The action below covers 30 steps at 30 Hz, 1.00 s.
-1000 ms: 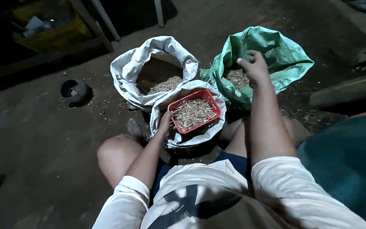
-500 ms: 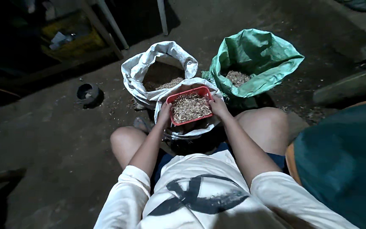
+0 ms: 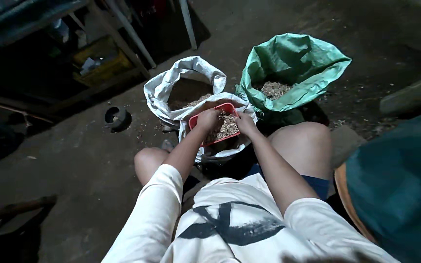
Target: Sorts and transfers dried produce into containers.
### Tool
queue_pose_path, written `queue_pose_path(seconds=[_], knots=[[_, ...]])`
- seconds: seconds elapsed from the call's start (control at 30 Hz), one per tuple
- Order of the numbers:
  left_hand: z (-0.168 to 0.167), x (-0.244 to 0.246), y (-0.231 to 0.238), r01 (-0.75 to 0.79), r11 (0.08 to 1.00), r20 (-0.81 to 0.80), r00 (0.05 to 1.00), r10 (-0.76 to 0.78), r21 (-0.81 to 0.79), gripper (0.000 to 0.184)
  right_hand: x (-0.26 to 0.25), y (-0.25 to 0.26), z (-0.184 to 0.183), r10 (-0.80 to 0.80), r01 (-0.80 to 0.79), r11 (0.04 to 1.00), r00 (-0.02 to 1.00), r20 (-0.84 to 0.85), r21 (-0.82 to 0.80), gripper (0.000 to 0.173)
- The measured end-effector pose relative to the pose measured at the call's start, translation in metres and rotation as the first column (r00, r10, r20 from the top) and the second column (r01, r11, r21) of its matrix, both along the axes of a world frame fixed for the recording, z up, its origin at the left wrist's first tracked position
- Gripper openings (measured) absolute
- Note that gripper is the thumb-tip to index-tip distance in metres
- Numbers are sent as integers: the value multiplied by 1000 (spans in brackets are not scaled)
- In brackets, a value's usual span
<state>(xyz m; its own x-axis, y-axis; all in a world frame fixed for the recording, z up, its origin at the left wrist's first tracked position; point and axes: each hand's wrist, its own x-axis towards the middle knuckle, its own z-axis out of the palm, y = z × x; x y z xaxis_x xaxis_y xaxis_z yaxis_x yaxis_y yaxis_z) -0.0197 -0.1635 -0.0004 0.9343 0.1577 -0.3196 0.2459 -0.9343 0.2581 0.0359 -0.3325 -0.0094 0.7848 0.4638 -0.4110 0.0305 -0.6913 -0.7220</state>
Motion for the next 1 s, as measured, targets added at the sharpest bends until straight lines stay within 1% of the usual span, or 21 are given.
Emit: queue_pose_path(seconds=[0.1,0.2,0.37,0.5,0.6,0.73,0.77,0.83,0.93,1.0], knots=[[3,13,-9,20,994,-91,996,-10,108,29,2,-4,1,19,-19,1000,1000,-12,2,39],[7,16,-18,44,986,-141,990,-21,161,28,5,-4,2,35,-35,999,999,-7,19,39],[2,20,-26,33,977,-146,989,-2,208,25,8,-6,6,69,-69,997,998,-11,38,39],[7,19,-32,-10,974,-183,982,53,228,22,13,-6,5,104,-104,994,995,-2,28,39],[4,15,-30,-3,973,-131,991,34,232,23,17,-4,6,103,-103,994,995,-5,41,39],[2,13,-21,-51,987,38,998,46,150,28,24,-2,1,94,-93,994,995,-13,64,38],[2,13,-21,-81,993,82,994,74,91,28,26,-2,-1,91,-90,993,996,-14,70,38],[0,12,-19,-130,989,152,978,141,-77,27,27,-1,-2,82,-80,994,997,-18,77,38],[1,12,-21,-233,925,159,944,289,-299,22,25,1,-3,81,-80,994,997,-12,73,37],[0,14,-22,-275,897,114,937,332,-347,19,24,1,-4,85,-84,994,996,-7,63,37]])
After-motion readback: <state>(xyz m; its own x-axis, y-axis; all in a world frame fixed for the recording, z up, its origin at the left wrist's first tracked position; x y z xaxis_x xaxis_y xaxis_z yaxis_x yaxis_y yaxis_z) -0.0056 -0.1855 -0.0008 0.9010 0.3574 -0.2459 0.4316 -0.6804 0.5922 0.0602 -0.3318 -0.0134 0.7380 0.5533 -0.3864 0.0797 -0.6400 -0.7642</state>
